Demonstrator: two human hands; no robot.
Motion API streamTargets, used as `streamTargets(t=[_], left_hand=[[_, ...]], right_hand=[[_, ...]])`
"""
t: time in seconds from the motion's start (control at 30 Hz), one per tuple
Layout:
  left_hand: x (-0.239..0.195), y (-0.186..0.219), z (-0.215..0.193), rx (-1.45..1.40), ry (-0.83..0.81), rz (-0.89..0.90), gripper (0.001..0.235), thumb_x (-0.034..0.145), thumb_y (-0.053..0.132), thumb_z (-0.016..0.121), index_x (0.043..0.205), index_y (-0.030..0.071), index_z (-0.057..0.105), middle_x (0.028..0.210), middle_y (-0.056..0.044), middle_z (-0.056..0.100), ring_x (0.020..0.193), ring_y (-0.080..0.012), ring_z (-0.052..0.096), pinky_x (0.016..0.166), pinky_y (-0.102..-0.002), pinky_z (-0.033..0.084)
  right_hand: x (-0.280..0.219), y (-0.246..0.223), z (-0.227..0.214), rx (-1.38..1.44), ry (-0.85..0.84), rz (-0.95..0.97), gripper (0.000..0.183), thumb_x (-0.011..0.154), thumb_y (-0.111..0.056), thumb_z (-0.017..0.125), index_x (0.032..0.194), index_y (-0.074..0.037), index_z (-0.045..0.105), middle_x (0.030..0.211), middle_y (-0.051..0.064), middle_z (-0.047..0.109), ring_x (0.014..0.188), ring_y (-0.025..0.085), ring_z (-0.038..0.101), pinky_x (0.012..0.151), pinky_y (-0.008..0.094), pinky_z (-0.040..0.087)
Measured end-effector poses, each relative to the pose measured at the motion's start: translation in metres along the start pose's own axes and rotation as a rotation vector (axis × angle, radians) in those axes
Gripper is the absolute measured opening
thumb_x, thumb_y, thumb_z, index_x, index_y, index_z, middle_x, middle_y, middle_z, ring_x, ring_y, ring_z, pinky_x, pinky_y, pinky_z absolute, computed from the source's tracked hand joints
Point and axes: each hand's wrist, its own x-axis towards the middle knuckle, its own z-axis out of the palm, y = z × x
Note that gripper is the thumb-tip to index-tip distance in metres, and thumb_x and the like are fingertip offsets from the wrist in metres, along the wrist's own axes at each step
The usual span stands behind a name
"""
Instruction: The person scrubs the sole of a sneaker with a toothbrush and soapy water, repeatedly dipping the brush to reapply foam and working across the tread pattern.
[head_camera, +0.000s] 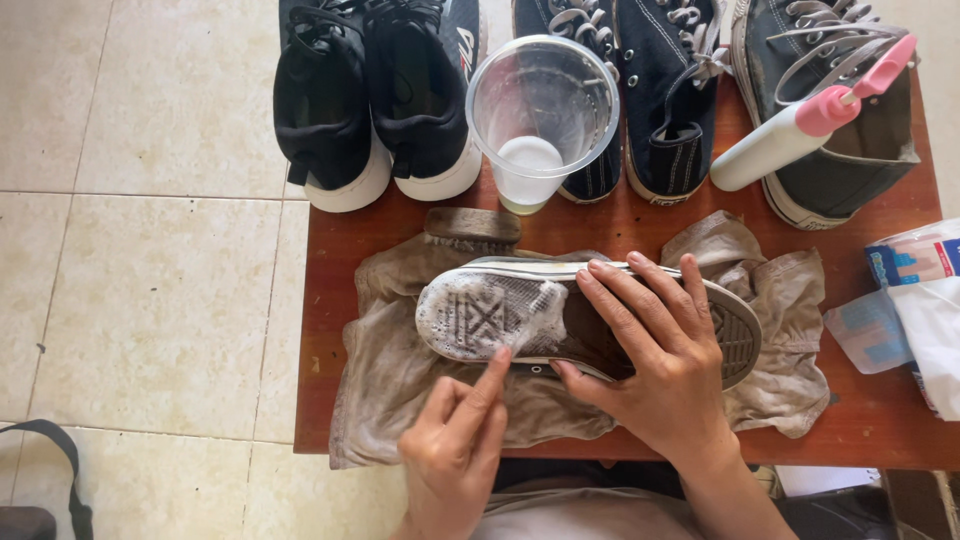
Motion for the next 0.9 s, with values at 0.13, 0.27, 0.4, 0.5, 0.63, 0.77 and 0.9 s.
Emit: streamTargets(t=[0.13, 0.27, 0.4, 0.5, 0.63, 0.77, 0.9], left_hand=[[-0.003, -0.028, 0.006, 0.031, 0.143, -0.025, 0.043, 0.111, 0.022, 0.071, 0.154, 0.025, 0.067, 0.085, 0.007, 0.050, 0.063, -0.0051, 0.038, 0.051, -0.024, 0.036], [-0.004, -0.009, 0.007, -0.042, 0.064, -0.026, 0.045, 0.110, 0.015, 0.070, 0.154, 0.022, 0.067, 0.088, 0.005, 0.052, 0.065, -0.0068, 0.048, 0.056, -0.023, 0.046], [-0.006, -0.026, 0.009, 0.016, 0.108, 0.011, 0.043, 0.113, 0.022, 0.068, 0.156, 0.024, 0.064, 0.084, 0.007, 0.051, 0.061, -0.0052, 0.037, 0.049, -0.024, 0.037], [0.003, -0.021, -0.004, 0.069, 0.186, -0.039, 0.042, 0.109, 0.017, 0.074, 0.151, 0.022, 0.070, 0.085, 0.005, 0.047, 0.063, -0.0076, 0.037, 0.056, -0.026, 0.039], [-0.001, -0.001, -0.003, 0.002, -0.035, -0.052, 0.050, 0.111, 0.020, 0.067, 0.160, 0.026, 0.062, 0.090, 0.004, 0.050, 0.064, -0.0100, 0.050, 0.062, -0.028, 0.051], [0.007, -0.010, -0.007, 0.055, 0.089, -0.043, 0.042, 0.112, 0.019, 0.067, 0.154, 0.021, 0.068, 0.087, 0.003, 0.048, 0.062, -0.0095, 0.042, 0.060, -0.027, 0.044], [-0.006, -0.014, 0.000, -0.018, 0.024, -0.034, 0.047, 0.114, 0.021, 0.064, 0.161, 0.021, 0.060, 0.088, 0.003, 0.049, 0.060, -0.0073, 0.040, 0.053, -0.027, 0.042]], right_hand=[[0.000, 0.001, 0.001, -0.004, 0.004, -0.003, 0.065, 0.094, -0.042, 0.089, 0.149, -0.012, 0.071, 0.151, 0.007, 0.072, 0.148, 0.034, 0.064, 0.138, 0.062, 0.032], [-0.001, 0.000, 0.001, -0.012, 0.003, -0.002, 0.065, 0.094, -0.043, 0.089, 0.148, -0.011, 0.071, 0.150, 0.006, 0.072, 0.148, 0.034, 0.064, 0.138, 0.061, 0.031], [-0.002, 0.001, 0.002, -0.010, -0.001, 0.002, 0.067, 0.095, -0.046, 0.088, 0.149, -0.012, 0.071, 0.151, 0.007, 0.072, 0.149, 0.034, 0.063, 0.138, 0.062, 0.031], [-0.001, 0.000, 0.001, -0.017, 0.000, 0.000, 0.068, 0.093, -0.044, 0.090, 0.150, -0.012, 0.071, 0.150, 0.008, 0.073, 0.147, 0.034, 0.064, 0.138, 0.061, 0.032], [0.000, 0.001, 0.001, -0.009, 0.002, -0.001, 0.070, 0.092, -0.043, 0.091, 0.150, -0.011, 0.071, 0.150, 0.008, 0.073, 0.148, 0.034, 0.064, 0.138, 0.062, 0.032], [0.000, 0.000, 0.001, -0.012, -0.009, 0.013, 0.070, 0.091, -0.043, 0.092, 0.150, -0.012, 0.071, 0.151, 0.008, 0.073, 0.147, 0.034, 0.064, 0.138, 0.061, 0.032], [0.001, 0.001, 0.002, -0.020, -0.006, 0.004, 0.068, 0.092, -0.042, 0.090, 0.149, -0.010, 0.072, 0.150, 0.008, 0.074, 0.147, 0.034, 0.065, 0.138, 0.060, 0.032]])
